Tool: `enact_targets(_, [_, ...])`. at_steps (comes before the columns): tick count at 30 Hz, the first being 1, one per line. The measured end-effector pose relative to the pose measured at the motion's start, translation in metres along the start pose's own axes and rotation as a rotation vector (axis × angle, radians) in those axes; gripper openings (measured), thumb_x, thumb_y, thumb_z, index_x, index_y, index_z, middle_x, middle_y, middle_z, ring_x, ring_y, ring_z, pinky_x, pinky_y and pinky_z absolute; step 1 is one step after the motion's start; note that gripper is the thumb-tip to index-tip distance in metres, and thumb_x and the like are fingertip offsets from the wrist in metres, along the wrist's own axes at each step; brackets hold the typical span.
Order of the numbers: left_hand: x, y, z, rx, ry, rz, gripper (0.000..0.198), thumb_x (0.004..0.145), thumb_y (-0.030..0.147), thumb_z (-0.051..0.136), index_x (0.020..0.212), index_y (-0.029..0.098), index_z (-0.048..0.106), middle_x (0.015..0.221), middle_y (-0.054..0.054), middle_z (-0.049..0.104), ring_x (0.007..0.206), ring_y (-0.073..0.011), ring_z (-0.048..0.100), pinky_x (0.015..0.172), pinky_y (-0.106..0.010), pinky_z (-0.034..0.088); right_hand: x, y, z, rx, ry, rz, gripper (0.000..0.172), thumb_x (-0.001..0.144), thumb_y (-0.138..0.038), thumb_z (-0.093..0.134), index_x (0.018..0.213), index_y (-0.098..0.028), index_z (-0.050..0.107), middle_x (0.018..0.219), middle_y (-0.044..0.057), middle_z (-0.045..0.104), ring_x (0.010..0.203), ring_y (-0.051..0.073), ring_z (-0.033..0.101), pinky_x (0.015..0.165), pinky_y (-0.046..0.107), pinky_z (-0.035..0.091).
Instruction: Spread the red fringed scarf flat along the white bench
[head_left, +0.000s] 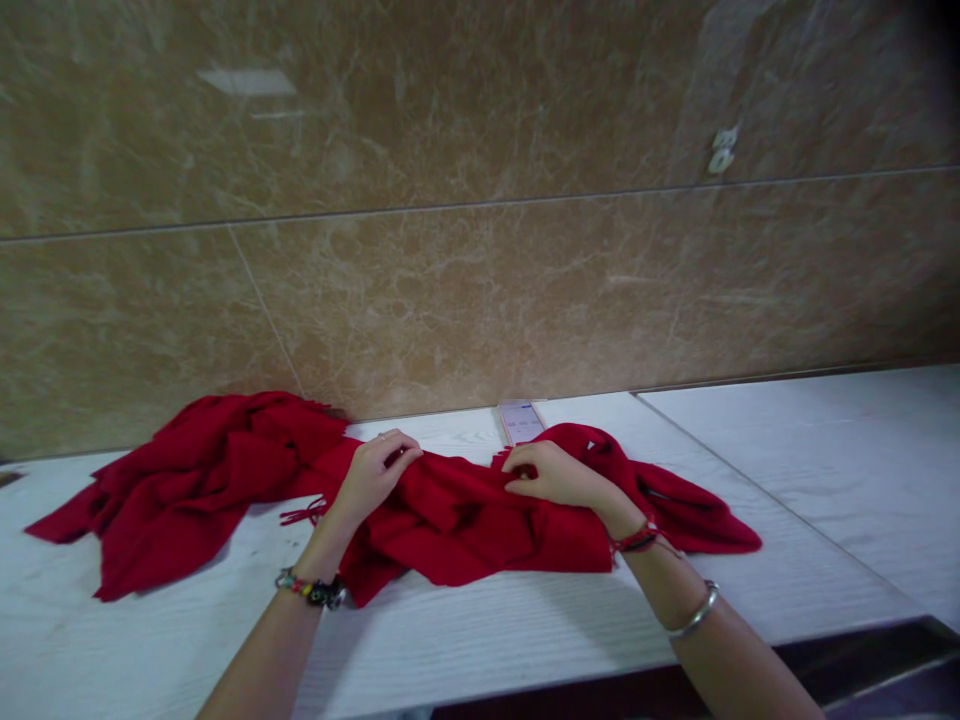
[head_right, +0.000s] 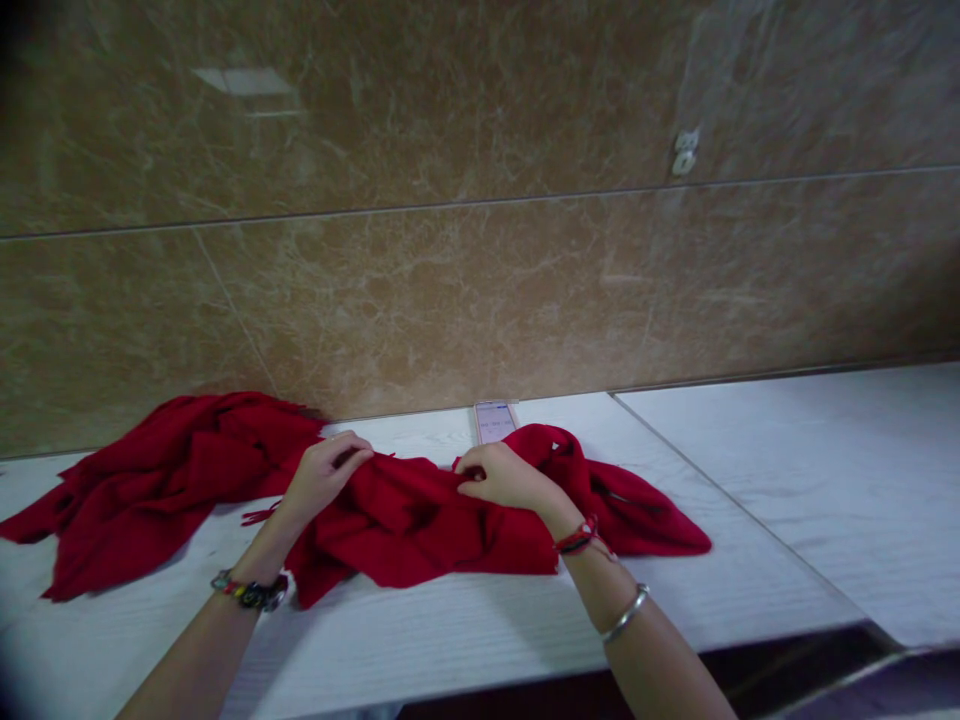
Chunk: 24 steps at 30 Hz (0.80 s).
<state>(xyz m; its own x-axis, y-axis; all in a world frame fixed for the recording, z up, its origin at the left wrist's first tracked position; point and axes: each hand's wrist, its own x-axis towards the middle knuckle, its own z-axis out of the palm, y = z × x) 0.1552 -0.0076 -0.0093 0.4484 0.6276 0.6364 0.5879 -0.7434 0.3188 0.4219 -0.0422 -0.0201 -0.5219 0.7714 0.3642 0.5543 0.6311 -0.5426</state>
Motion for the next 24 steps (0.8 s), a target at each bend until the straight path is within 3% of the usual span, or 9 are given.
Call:
enact_targets(4, [0.000, 0.001, 0.004, 0.082, 0.056, -0.032, 0.018, 0.083, 0.029, 0.043, 0.075, 0.017, 0.055, 0.072, -0.003, 0.058, 0.069, -0.0148, 0.054, 0.067, -0.026, 0.043, 0.003, -0.002, 0.004, 0.062, 0.107, 0.009, 0.007, 0.067, -0.018, 0.063, 0.074, -0.017, 0.061, 0.071, 0.001, 0.063, 0.066, 0.015, 0.055, 0.062, 0.026, 0.042])
enact_targets(9, [-0.006, 0.028, 0.027, 0.167, -0.059, 0.019, 0.019, 0.084, 0.028, 0.043, 0.093, 0.019, 0.058, 0.092, -0.007, 0.060, 0.086, -0.0189, 0.055, 0.079, -0.034, 0.044, 0.011, -0.002, 0.022, 0.096, 0.315, 0.082, 0.013, 0.063, -0.004, 0.059, 0.064, -0.016, 0.055, 0.062, -0.002, 0.058, 0.061, 0.013, 0.052, 0.057, 0.024, 0.040])
enact_targets(13, [-0.013, 0.042, 0.047, 0.049, -0.137, -0.013, 0.051, 0.078, 0.033, 0.054, 0.125, 0.020, 0.037, 0.125, -0.011, 0.046, 0.114, -0.0221, 0.043, 0.094, -0.039, 0.037, 0.014, -0.007, 0.032, 0.074, 0.384, -0.003, 0.013, 0.064, -0.004, 0.058, 0.064, -0.017, 0.055, 0.064, -0.001, 0.056, 0.061, 0.013, 0.051, 0.058, 0.024, 0.040])
enact_targets(15, [-0.014, 0.039, 0.052, -0.033, -0.183, -0.085, 0.058, 0.077, 0.032, 0.055, 0.129, 0.020, 0.032, 0.127, -0.012, 0.045, 0.114, -0.0214, 0.045, 0.094, -0.038, 0.038, 0.014, -0.009, 0.032, 0.080, 0.394, -0.050, 0.012, 0.067, -0.005, 0.059, 0.068, -0.017, 0.057, 0.067, 0.000, 0.057, 0.064, 0.013, 0.052, 0.060, 0.025, 0.041])
enact_targets(17, [-0.012, 0.034, 0.052, -0.098, -0.214, -0.140, 0.046, 0.078, 0.028, 0.053, 0.121, 0.018, 0.042, 0.113, -0.010, 0.056, 0.101, -0.0199, 0.054, 0.087, -0.036, 0.042, 0.014, -0.010, 0.030, 0.079, 0.397, -0.082, 0.012, 0.068, -0.006, 0.059, 0.072, -0.017, 0.059, 0.070, 0.001, 0.059, 0.066, 0.014, 0.053, 0.063, 0.026, 0.041])
enact_targets(20, [-0.007, 0.031, 0.044, -0.138, -0.159, -0.133, 0.016, 0.080, 0.023, 0.048, 0.092, 0.018, 0.057, 0.089, -0.005, 0.064, 0.083, -0.0175, 0.058, 0.077, -0.032, 0.045, 0.013, -0.009, 0.024, 0.071, 0.364, -0.084, 0.007, 0.070, -0.012, 0.062, 0.074, -0.017, 0.061, 0.071, 0.002, 0.061, 0.066, 0.014, 0.054, 0.063, 0.026, 0.042])
enact_targets(24, [-0.003, 0.034, 0.030, -0.153, -0.054, -0.108, 0.010, 0.080, 0.021, 0.044, 0.077, 0.018, 0.054, 0.078, -0.003, 0.060, 0.076, -0.0160, 0.055, 0.072, -0.029, 0.044, 0.009, -0.007, 0.011, 0.071, 0.286, -0.099, 0.006, 0.075, -0.023, 0.060, 0.073, -0.018, 0.061, 0.071, 0.003, 0.062, 0.070, 0.015, 0.054, 0.067, 0.028, 0.042])
